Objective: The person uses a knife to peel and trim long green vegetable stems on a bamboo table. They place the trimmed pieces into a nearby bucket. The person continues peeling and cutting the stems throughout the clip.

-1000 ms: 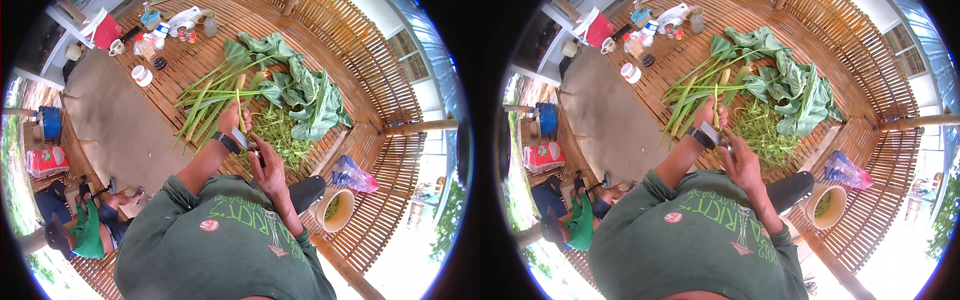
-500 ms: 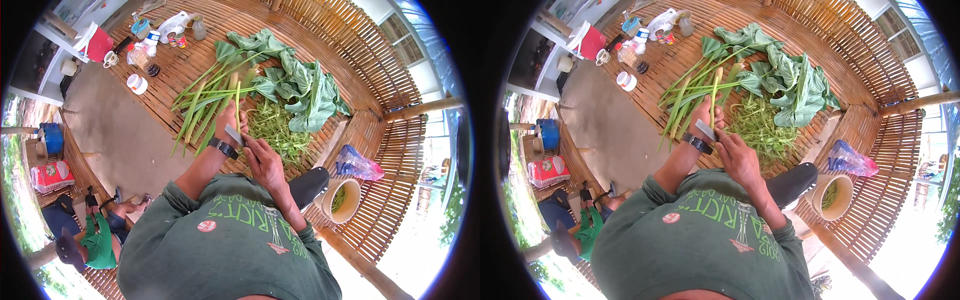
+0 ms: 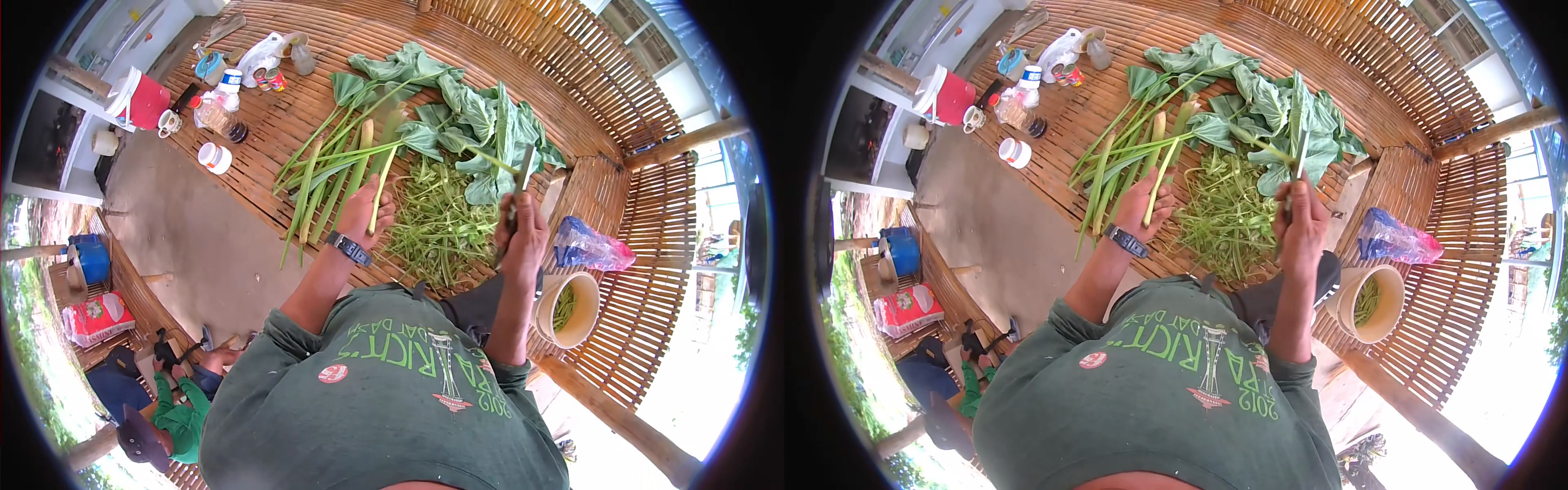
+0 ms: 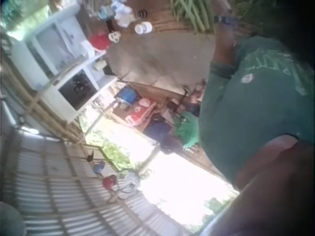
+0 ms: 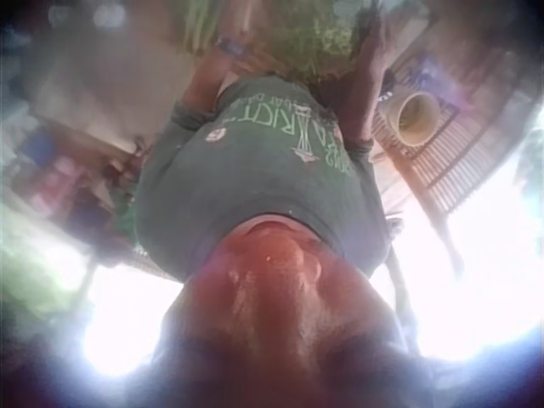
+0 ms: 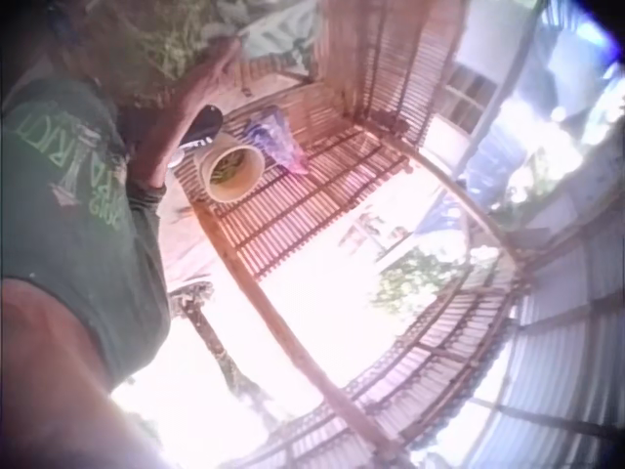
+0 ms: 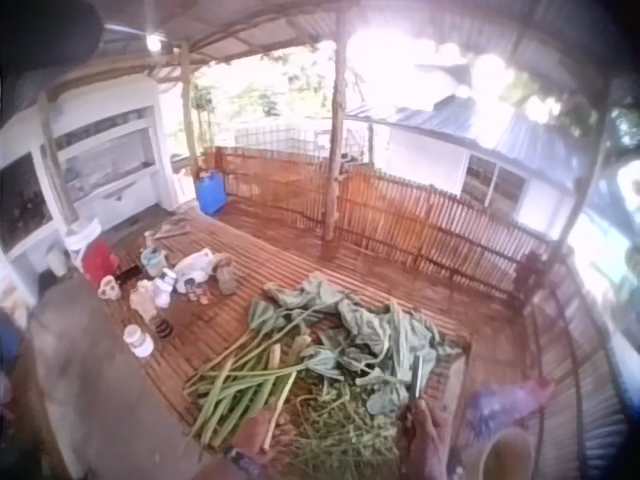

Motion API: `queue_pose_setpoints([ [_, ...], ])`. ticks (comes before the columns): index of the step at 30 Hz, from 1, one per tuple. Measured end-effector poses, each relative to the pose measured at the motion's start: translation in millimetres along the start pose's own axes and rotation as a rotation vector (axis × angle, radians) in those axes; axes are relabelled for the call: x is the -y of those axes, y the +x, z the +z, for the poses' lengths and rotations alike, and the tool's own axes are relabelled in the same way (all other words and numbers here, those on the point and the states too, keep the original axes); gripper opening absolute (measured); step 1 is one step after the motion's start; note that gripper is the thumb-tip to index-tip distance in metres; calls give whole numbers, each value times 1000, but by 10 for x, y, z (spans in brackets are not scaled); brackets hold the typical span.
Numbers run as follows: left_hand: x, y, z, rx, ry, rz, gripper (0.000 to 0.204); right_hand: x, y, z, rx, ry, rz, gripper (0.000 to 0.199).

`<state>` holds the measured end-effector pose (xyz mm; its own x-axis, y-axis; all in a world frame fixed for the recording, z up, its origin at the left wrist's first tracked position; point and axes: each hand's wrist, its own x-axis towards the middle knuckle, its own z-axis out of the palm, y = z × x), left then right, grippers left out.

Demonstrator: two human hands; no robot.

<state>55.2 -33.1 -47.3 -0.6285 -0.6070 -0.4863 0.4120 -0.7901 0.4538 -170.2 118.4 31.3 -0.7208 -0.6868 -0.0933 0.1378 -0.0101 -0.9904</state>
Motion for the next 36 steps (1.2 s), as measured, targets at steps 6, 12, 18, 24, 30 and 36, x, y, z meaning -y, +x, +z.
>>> queue_pose_setpoints([
  [6, 56, 112, 7, -56, -10, 18, 35, -303, -28, -293, 90, -678, -99, 51],
  [12, 200, 224, 199, -73, 58, 54, 31, -604, -414, -73, 230, -794, -201, 45],
  [18, 313, 292, 379, -142, 55, 63, 25, -373, -658, 230, 469, -551, -332, 53],
  [24, 391, 379, 316, -134, 84, 70, 24, -336, -654, 318, 553, -619, -402, 52],
  [30, 403, 352, 310, -132, 52, 86, 27, -325, -655, 334, 562, -650, -350, 45],
  [36, 347, 230, 416, -71, 237, 59, 34, -448, -516, 239, 447, -338, -178, 39],
])
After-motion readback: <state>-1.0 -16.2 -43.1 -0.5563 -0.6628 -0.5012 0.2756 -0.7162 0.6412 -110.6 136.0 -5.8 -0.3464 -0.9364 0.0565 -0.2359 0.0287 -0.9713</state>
